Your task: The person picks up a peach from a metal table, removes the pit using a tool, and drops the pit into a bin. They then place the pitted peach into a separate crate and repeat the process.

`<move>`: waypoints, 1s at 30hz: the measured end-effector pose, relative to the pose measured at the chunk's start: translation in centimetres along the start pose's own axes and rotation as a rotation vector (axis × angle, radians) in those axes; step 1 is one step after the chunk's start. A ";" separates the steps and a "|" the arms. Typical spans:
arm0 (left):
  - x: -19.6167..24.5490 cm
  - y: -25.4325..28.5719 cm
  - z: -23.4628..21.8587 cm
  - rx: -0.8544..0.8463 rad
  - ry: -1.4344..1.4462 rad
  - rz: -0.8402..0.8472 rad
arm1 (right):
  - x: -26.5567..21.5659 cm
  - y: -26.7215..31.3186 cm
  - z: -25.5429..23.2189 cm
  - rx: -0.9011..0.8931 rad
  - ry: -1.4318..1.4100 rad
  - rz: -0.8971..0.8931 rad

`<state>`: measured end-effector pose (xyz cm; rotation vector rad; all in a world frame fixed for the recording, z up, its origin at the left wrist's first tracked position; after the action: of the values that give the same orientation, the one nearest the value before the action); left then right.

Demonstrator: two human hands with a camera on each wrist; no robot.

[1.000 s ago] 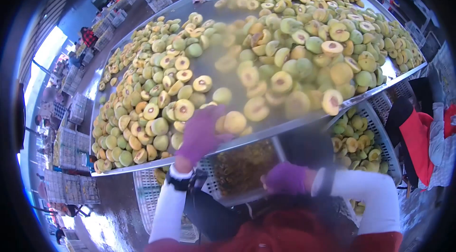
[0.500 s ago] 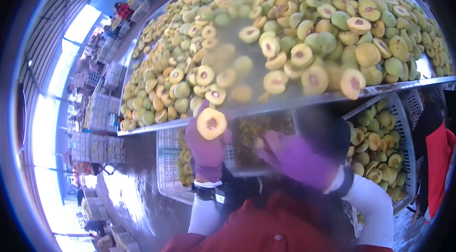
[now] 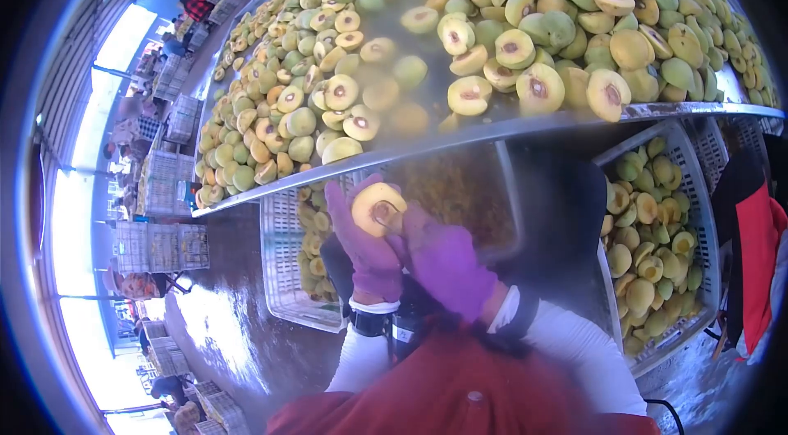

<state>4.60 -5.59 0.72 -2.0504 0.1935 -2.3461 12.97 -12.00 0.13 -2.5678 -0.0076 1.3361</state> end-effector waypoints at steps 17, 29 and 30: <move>-0.3 0.3 -0.2 -0.010 -0.737 0.251 | 2.8 -2.0 -2.7 -1.035 -1.358 0.545; -6.0 -0.3 -4.7 -0.046 0.047 -0.398 | 9.6 -0.4 1.8 -0.561 -1.458 0.682; -7.6 -0.1 -6.2 -0.116 -0.232 -0.189 | 10.1 -0.5 2.5 -0.474 -1.226 0.698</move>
<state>-0.46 -4.31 -7.58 -2.4761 0.1386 -2.2151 16.90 -9.84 -9.28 -1.5748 0.4131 3.2547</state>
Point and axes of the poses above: each hand's wrist, its own y-axis away from the middle knuckle, its own z-axis out of the palm, x = y × z, the point moved 1 cm from there along -y, towards the middle knuckle, and after that the axes turned 7 degrees about -x, right-handed, at the moved point
